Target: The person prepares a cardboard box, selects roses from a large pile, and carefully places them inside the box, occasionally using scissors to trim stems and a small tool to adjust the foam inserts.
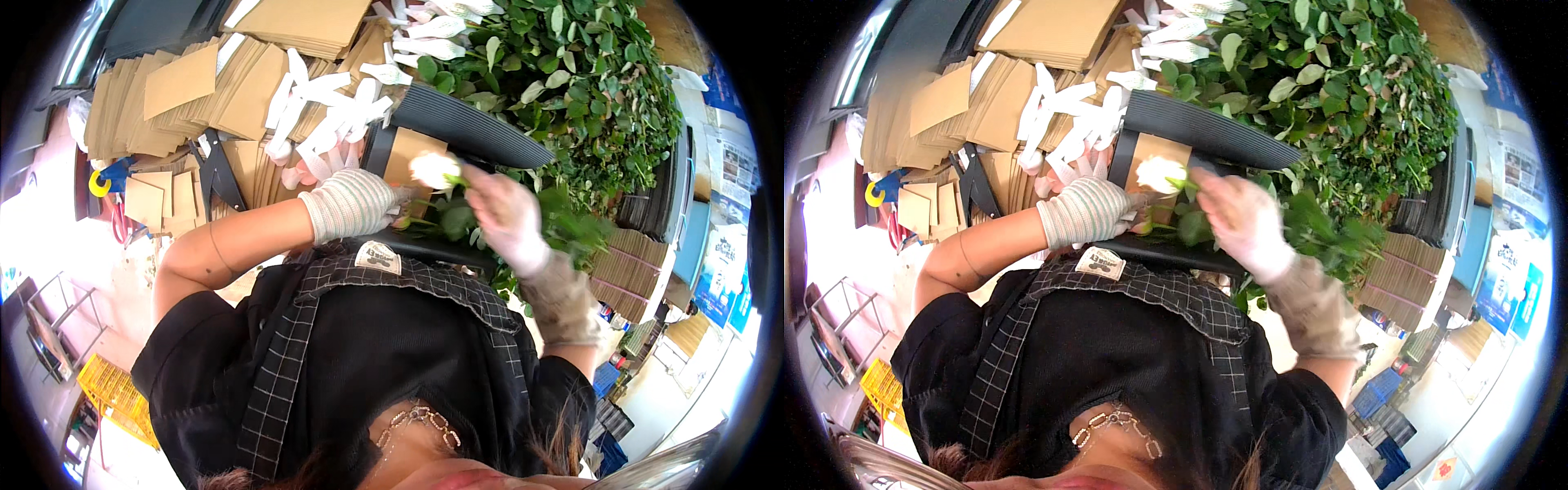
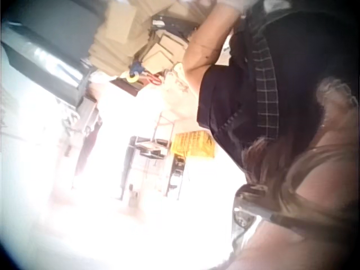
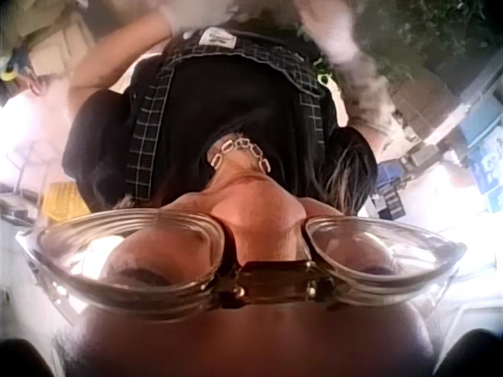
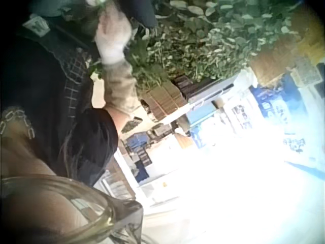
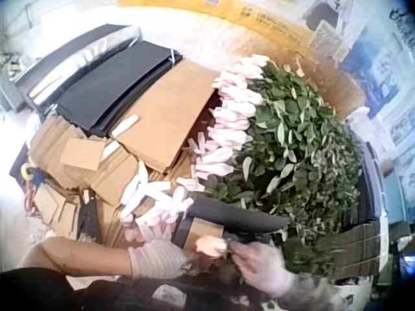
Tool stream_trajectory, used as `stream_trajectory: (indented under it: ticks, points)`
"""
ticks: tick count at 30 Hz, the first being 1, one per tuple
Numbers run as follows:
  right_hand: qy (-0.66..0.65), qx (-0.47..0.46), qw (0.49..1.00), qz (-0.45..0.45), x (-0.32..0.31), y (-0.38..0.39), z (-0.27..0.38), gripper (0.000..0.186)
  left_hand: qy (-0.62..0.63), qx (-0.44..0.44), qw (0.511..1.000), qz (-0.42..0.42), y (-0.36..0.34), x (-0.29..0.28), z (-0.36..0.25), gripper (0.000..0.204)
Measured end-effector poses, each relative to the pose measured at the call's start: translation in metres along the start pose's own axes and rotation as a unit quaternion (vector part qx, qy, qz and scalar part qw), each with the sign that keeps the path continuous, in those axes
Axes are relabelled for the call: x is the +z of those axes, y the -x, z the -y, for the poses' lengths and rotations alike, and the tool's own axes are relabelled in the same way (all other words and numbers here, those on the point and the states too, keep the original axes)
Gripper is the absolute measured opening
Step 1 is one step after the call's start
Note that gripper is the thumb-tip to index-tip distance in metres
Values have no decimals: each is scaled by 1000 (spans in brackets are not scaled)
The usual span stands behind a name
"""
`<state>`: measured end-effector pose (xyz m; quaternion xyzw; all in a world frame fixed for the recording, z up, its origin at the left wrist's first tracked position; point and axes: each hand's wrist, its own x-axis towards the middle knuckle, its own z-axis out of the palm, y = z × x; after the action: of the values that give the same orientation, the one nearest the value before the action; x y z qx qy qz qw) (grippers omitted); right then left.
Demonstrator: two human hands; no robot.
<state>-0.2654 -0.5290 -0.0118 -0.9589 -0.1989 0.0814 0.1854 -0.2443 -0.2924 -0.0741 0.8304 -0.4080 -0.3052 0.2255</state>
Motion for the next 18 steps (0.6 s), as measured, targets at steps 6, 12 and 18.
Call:
stream_trajectory:
  ticks: [6,12,18]
  points:
    - [1,-121,991,-56,82,-14,-32,32,48,8,999,-8,4,7,2,51]
    - [27,-110,994,-4,79,-11,-31,30,117,-53,991,33,15,4,11,60]
    - [66,-133,989,15,70,-16,-24,21,-65,-144,976,-149,57,-7,53,47]
